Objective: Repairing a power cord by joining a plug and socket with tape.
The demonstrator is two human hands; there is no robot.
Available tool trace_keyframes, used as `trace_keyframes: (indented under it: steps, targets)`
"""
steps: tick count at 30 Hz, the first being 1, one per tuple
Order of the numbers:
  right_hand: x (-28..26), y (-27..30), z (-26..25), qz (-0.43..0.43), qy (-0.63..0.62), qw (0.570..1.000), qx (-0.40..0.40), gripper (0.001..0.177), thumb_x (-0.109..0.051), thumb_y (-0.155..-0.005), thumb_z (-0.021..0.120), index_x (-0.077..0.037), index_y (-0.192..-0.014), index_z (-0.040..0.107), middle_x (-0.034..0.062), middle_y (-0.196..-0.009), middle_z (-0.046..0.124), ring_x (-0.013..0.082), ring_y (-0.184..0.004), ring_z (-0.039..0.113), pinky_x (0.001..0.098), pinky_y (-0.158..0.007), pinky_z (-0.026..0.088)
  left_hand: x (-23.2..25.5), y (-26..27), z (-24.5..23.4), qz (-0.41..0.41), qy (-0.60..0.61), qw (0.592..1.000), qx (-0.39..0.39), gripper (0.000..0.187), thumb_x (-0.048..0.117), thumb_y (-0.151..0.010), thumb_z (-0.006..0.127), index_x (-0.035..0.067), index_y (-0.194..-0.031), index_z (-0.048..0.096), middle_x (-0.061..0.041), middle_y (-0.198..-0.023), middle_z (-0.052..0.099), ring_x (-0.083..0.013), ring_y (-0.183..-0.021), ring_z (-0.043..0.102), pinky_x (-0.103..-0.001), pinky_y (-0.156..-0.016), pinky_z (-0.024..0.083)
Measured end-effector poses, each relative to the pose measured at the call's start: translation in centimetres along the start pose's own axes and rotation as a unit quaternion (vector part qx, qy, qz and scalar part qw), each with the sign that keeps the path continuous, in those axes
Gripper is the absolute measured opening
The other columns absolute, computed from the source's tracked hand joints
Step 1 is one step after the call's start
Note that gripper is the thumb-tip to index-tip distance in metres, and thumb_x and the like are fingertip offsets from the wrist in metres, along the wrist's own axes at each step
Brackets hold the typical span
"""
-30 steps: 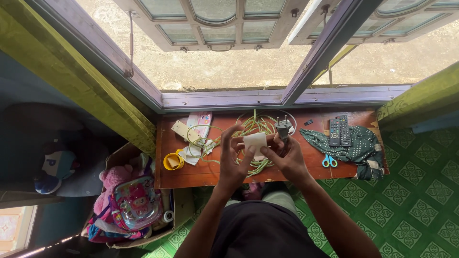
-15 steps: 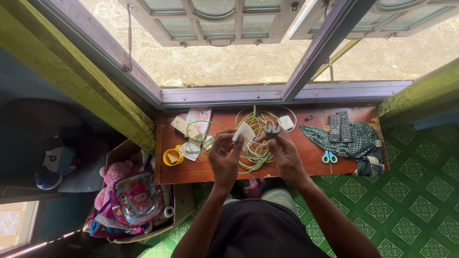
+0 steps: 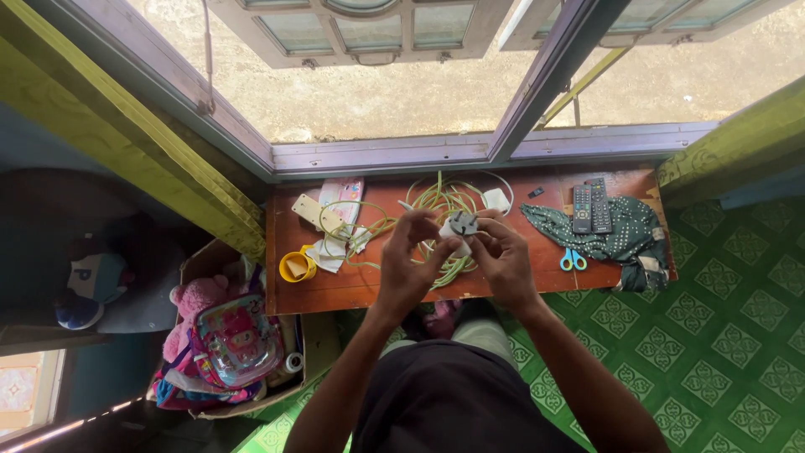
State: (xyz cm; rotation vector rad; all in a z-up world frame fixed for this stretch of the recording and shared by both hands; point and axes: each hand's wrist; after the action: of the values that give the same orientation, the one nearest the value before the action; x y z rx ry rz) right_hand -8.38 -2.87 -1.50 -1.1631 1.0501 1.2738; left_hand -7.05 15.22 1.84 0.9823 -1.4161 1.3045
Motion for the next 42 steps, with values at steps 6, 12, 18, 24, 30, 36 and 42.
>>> trace_keyframes:
  steps: [6,12,18,24,30,36,42]
  targets:
    - [-0.3,-0.3,-0.5,0.007,0.004,1.0,0.007,0.021,0.0,-0.099,0.065,0.003,-0.119,0.073,0.0024,-0.106,0.068,0.0065,-0.093,0.063,0.0229,-0.077,0.051,0.6,-0.6,0.0,-0.005,0.004,0.998,-0.063,0.032,-0.003,-0.091,0.075,-0.001,-0.121,0.063,-0.01,-0.113,0.071,-0.0175,-0.106,0.074,-0.031,-0.093,0.061]
    - [-1.3,0.1,0.4,0.031,0.009,0.999,0.03,0.022,-0.007,-0.1,0.067,0.002,-0.119,0.074,0.0027,-0.105,0.07,0.007,-0.09,0.064,0.0228,-0.075,0.051,-0.1,-1.6,-0.1,-0.086,0.057,0.99,-0.098,0.037,-0.003,-0.092,0.07,0.001,-0.123,0.051,-0.008,-0.104,0.073,-0.0142,-0.102,0.074,-0.03,-0.09,0.061]
    - [-1.4,-0.5,-0.1,-0.005,-0.048,0.997,0.052,0.022,-0.009,-0.102,0.067,0.003,-0.12,0.072,0.0014,-0.107,0.067,0.007,-0.096,0.063,0.023,-0.085,0.051,-1.6,-1.1,-0.2,-0.043,0.033,0.985,-0.163,0.024,-0.002,-0.097,0.068,0.0,-0.12,0.058,-0.009,-0.104,0.072,-0.0152,-0.101,0.071,-0.03,-0.088,0.058]
    - [0.5,-1.9,-4.3,0.008,-0.147,0.978,0.144,0.022,-0.013,-0.103,0.069,-0.002,-0.121,0.072,0.0006,-0.096,0.069,0.0049,-0.075,0.052,0.0208,-0.067,0.042,-2.5,-1.3,-1.3,-0.052,-0.045,0.984,-0.164,0.018,0.001,-0.096,0.068,0.003,-0.113,0.067,-0.008,-0.094,0.077,-0.0144,-0.089,0.075,-0.031,-0.079,0.059]
    - [-1.9,-2.6,-6.1,-0.046,-0.264,0.945,0.189,0.028,-0.023,-0.108,0.066,-0.003,-0.126,0.068,0.0001,-0.097,0.065,0.0048,-0.077,0.052,0.0191,-0.069,0.044,-3.9,-0.7,-2.5,-0.026,-0.062,0.987,-0.147,0.015,0.0,-0.095,0.068,0.004,-0.109,0.068,-0.009,-0.093,0.079,-0.016,-0.089,0.077,-0.031,-0.079,0.06]
    - [2.6,0.0,-0.1,0.048,-0.156,0.985,0.06,0.034,-0.022,-0.1,0.065,-0.004,-0.129,0.064,0.0012,-0.108,0.062,0.0038,-0.079,0.051,0.0181,-0.069,0.043,-2.9,-1.4,-0.7,-0.038,-0.058,0.988,-0.135,0.014,-0.002,-0.094,0.067,0.002,-0.108,0.068,-0.01,-0.09,0.078,-0.0158,-0.084,0.076,-0.031,-0.075,0.059]
    - [3.8,-0.8,-1.0,-0.062,-0.065,0.995,0.042,0.014,-0.013,-0.109,0.057,-0.003,-0.105,0.065,0.0068,-0.108,0.065,0.0092,-0.085,0.058,0.0255,-0.08,0.051,-3.6,-1.3,-1.2,-0.032,-0.059,0.989,-0.134,0.013,-0.001,-0.095,0.068,0.001,-0.108,0.067,-0.009,-0.09,0.076,-0.0153,-0.084,0.074,-0.031,-0.076,0.057]
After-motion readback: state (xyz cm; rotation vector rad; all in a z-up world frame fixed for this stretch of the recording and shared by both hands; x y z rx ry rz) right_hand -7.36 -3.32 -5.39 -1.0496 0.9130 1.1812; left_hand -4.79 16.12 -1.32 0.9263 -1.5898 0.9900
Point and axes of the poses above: each hand's wrist, its own y-axis away from the middle knuckle, its own z-axis out of the palm, x = y × z
